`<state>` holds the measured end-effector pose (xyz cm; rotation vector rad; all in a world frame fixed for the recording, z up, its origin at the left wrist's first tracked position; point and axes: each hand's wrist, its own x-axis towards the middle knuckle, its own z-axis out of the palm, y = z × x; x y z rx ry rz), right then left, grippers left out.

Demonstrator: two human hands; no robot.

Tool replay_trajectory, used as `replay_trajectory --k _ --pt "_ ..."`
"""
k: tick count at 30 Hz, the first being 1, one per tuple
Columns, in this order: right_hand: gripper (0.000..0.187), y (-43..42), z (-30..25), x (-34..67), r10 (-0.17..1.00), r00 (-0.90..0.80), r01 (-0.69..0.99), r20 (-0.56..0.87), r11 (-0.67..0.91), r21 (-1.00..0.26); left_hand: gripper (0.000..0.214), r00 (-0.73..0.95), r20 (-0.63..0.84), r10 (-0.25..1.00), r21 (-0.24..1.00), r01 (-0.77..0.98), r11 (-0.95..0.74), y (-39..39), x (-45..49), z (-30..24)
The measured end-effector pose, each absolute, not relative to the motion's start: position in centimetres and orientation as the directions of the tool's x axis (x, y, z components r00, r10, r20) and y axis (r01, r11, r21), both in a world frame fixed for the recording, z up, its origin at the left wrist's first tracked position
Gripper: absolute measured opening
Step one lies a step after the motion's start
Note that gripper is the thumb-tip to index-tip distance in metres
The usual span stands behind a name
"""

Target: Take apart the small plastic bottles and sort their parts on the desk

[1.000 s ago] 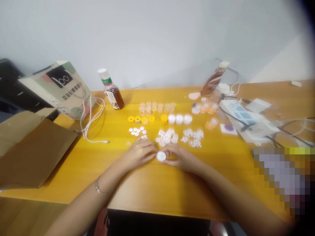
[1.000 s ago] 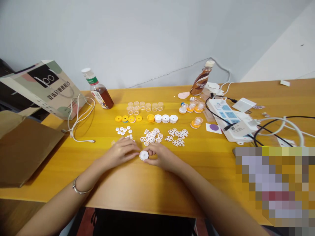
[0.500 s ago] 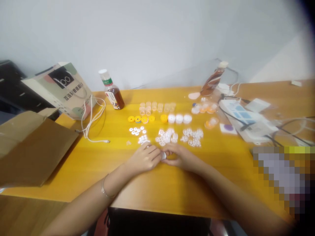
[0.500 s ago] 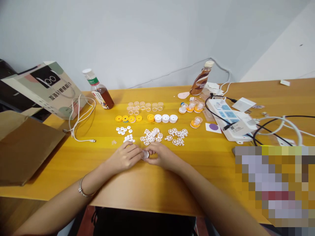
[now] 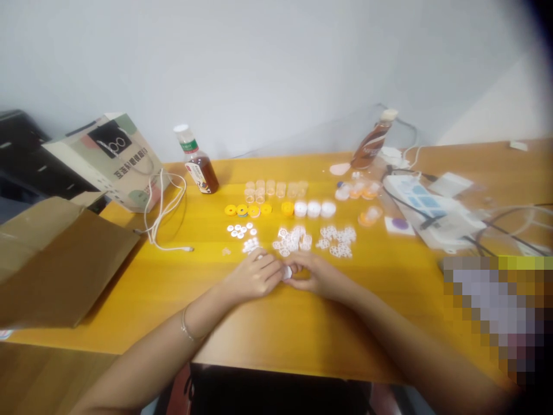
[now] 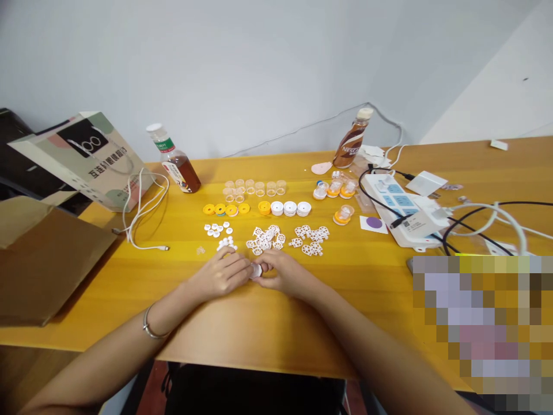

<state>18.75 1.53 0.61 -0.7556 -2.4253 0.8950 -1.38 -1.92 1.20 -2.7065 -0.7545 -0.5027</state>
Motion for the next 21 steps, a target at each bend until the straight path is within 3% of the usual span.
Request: replay_trajectory --k 5,11,15,19,21 --pt "0.005 1.47 0.84 18.69 0.625 -0.754 0.343 0.203 0.638 -0.689 0.014 0.791 0.408 0.456 -0.154 0.552 -0.820 -1.66 -1.51 0.61" --pt "0.005 1.45 1.01 18.74 0.627 -0.757 0.348 0.185 0.626 -0.698 0.016 0.703 0.428 0.568 0.023 0.620 -0.784 -1.68 -1.32 0.30" --pt "0.006 1.44 1.09 18.80 0.620 -0.763 0.342 0.181 0.625 -0.702 0.016 0.597 0.408 0.691 0.295 0.630 -0.718 -1.54 -1.11 0.53" --pt "0.007 1.40 1.19 18.81 0.624 -0.758 0.335 0.190 0.623 -0.707 0.016 0.459 0.371 0.807 0.651 0.492 -0.578 -1.29 -1.05 0.51" --pt "0.009 1.40 1.16 18.81 0.631 -0.753 0.340 0.187 0.616 -0.711 0.017 0.411 0.334 0.849 0.755 0.423 -0.501 -1.24 -1.09 0.50"
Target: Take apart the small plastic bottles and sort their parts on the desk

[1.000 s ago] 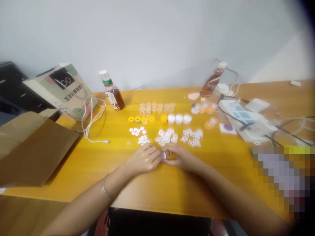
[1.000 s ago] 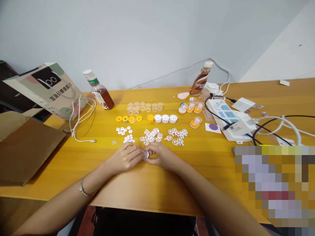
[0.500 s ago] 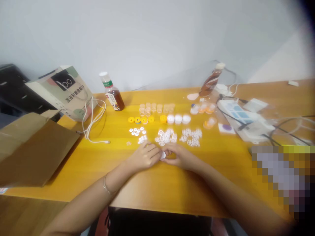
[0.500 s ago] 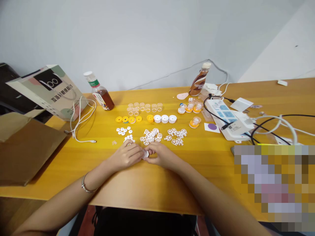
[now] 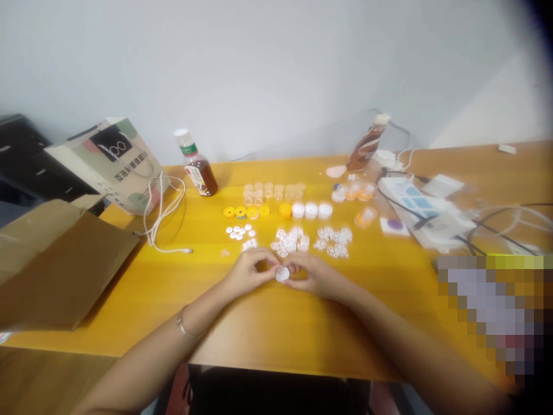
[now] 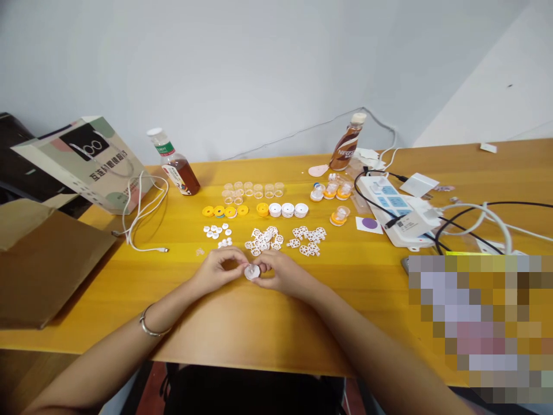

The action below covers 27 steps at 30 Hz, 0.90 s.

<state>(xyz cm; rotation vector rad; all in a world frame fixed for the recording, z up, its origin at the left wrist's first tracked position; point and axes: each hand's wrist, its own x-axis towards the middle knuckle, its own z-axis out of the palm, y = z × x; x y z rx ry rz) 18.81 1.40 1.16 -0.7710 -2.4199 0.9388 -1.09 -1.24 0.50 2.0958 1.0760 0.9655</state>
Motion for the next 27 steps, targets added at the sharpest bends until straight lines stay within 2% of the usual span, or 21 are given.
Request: replay_trajectory --k 3,7,12,15,21,27 --pt "0.010 1.4 1.1 18.8 0.638 -0.750 0.346 0.176 0.604 -0.718 0.018 0.366 0.293 0.883 0.806 0.401 -0.434 -1.2 -1.3 0.6" --pt "0.014 1.4 1.3 18.8 0.636 -0.755 0.352 0.161 0.601 -0.718 0.015 0.343 0.299 0.891 0.778 0.452 -0.435 -1.1 -2.0 1.1" --pt "0.012 1.3 1.3 18.8 0.647 -0.752 0.379 0.128 0.582 -0.719 0.010 0.326 0.359 0.875 0.572 0.664 -0.482 -0.4 -3.7 1.8" --pt "0.011 1.4 1.1 18.8 0.647 -0.752 0.378 0.125 0.579 -0.723 0.009 0.306 0.343 0.888 0.448 0.778 -0.441 0.2 -5.0 2.2" --pt "0.011 1.4 1.2 18.8 0.637 -0.760 0.376 0.129 0.593 -0.712 0.009 0.249 0.205 0.947 0.403 0.860 -0.313 0.9 -7.9 3.1" --pt "0.010 1.3 1.2 18.8 0.647 -0.752 0.386 0.125 0.587 -0.712 0.016 0.174 -0.015 0.985 0.362 0.919 -0.157 0.4 -10.8 5.2"
